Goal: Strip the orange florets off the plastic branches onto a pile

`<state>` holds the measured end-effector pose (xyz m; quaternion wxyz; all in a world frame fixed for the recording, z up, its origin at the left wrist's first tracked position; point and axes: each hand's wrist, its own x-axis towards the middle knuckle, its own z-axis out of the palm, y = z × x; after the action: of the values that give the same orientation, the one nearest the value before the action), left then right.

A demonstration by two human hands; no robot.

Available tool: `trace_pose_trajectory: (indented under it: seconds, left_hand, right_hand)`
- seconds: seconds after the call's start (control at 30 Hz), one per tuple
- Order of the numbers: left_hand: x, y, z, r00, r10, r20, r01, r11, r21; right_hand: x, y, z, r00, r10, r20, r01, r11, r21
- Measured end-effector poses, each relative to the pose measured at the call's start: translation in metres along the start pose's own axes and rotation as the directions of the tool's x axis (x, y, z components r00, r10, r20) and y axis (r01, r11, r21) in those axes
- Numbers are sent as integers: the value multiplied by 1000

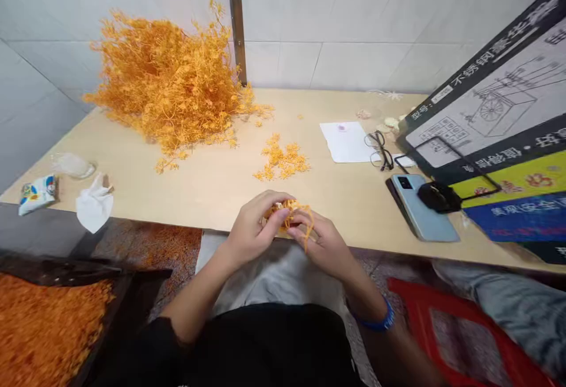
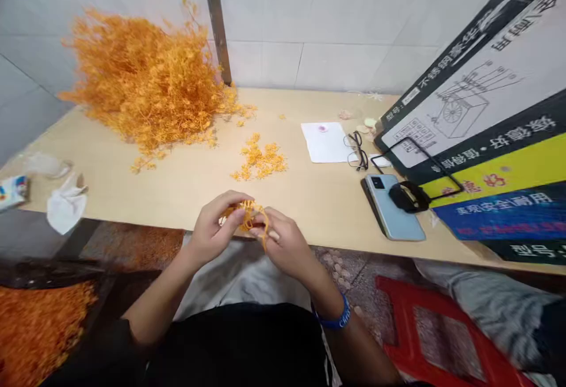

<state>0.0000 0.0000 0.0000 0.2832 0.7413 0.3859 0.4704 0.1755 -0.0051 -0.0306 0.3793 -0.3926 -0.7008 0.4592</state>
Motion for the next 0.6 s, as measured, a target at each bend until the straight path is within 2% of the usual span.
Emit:
trace_pose_trajectory:
  seconds: [0.07, 0.13, 0.2, 0.27, 0.37, 0.47, 0.53, 0.6]
  left_hand:
    - [2, -3, 3, 992, -86, -92, 86, 996, -1]
    - [3, -5, 6, 980, -152, -126, 153, 988, -6]
    - [2, -7, 8, 976, -198, -89, 198, 980, -4]
    - [0, -9, 10, 971, -234, -47, 234, 972, -10]
    - [-3, -10, 12, 958, -287, -20, 285, 957, -48]
    - [-5, -11, 13, 943, -326, 70, 332, 939, -87]
    - [-6, -11, 14, 936, -332, 118, 346, 928, -138]
    - [-7, -12, 14, 932, -347, 108, 362, 910, -202]
  right_hand:
    - [-3, 1, 2, 999, 45, 1, -44, 993, 111]
    - [-5, 3, 2, 999, 50, 1, -49, 973, 227]
    - [-4, 5, 2, 1000, 2, -13, 2, 930, 366]
    - [-2, 5, 2, 999, -16, -42, 32, 902, 430]
    - [3, 3, 4, 993, 46, -111, -10, 954, 300]
    - [6, 4, 8, 994, 53, -99, -37, 987, 158]
    - [6, 7, 12, 992, 47, -121, -30, 990, 141]
    - [6, 12, 14, 977, 58, -203, -28, 989, 146]
